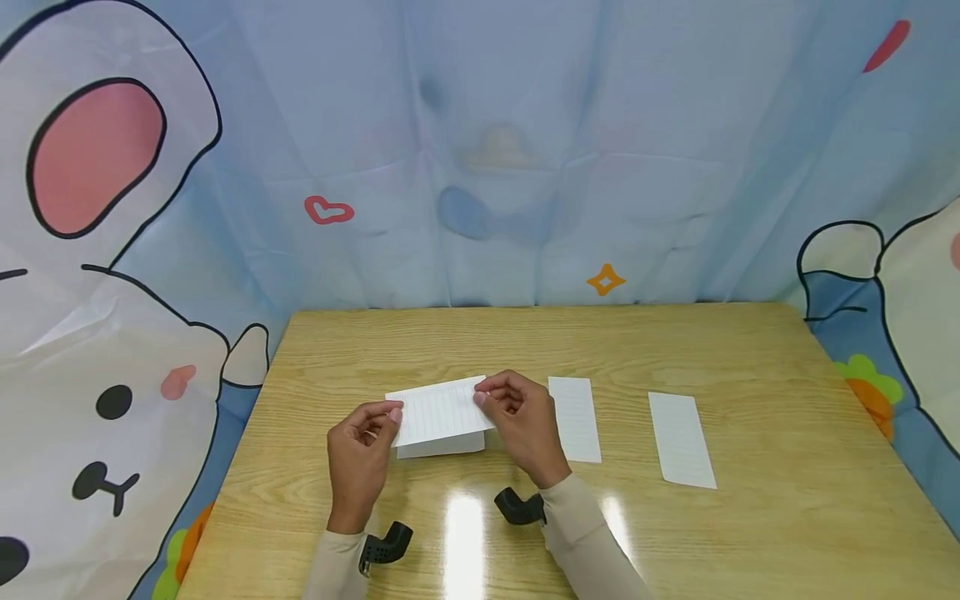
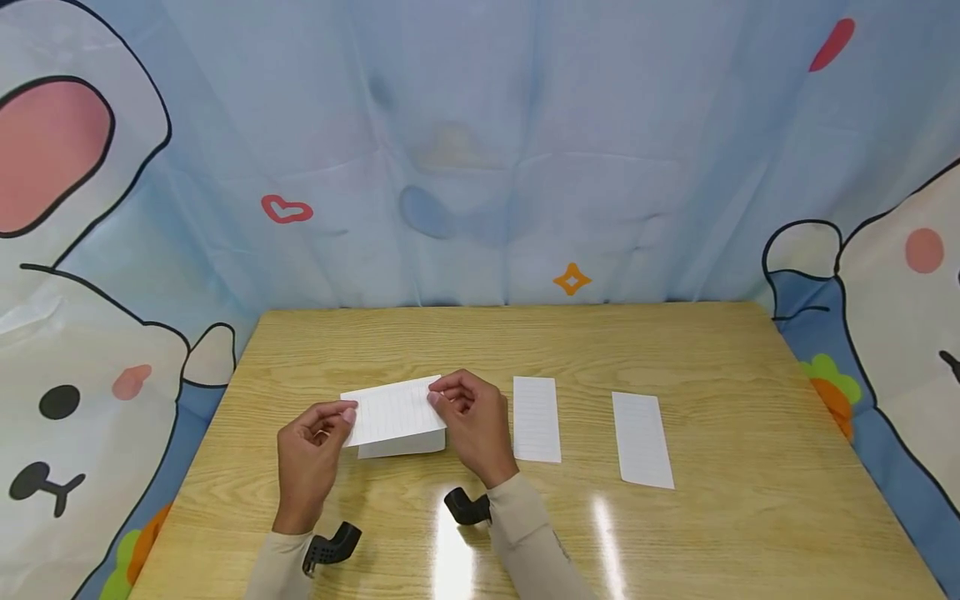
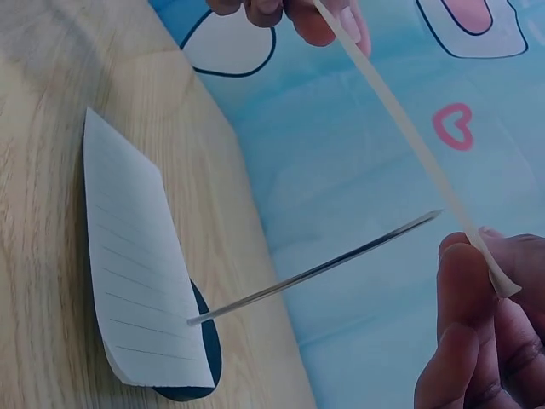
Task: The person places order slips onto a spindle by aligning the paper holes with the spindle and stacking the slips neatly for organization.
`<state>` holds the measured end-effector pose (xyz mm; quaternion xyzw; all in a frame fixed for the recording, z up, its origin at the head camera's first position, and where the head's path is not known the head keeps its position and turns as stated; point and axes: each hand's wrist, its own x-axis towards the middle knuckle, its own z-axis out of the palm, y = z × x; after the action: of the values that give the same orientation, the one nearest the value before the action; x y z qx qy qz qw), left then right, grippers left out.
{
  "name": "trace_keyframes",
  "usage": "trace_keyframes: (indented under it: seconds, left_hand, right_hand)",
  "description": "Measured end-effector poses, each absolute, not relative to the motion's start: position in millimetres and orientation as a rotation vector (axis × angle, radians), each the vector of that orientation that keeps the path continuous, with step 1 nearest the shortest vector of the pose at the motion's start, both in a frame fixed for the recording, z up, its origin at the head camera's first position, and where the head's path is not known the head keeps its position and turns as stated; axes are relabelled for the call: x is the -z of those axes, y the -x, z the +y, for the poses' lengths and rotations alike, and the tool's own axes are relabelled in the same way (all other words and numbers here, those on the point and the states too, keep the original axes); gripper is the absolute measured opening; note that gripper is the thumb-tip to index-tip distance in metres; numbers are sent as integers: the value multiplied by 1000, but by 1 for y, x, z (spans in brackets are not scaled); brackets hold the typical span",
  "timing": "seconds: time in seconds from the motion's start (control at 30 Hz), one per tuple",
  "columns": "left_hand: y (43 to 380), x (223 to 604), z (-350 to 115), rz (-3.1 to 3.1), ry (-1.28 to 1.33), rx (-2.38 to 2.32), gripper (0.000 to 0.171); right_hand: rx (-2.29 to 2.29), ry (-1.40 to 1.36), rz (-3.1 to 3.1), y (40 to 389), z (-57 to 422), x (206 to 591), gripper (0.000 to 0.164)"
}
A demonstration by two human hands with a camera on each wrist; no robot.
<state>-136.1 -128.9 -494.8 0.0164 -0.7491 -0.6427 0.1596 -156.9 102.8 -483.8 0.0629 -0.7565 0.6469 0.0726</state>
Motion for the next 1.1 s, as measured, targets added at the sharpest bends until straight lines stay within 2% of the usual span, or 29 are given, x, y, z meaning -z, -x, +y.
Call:
trace_keyframes:
  seconds: [0.3, 0.57, 1.1]
  left_hand:
    - [140, 496, -131, -2118, -103, 1846, 8]
    - [140, 498, -133, -2098, -135, 1846, 10]
    - [142, 503, -136, -2070, -182, 1887, 10]
  right_hand:
    - [-1973, -181, -2246, 165, 96, 483, 5]
    - [-1982, -183, -2250, 168, 91, 485, 15]
    - [-1908, -176, -2277, 170, 86, 485, 13]
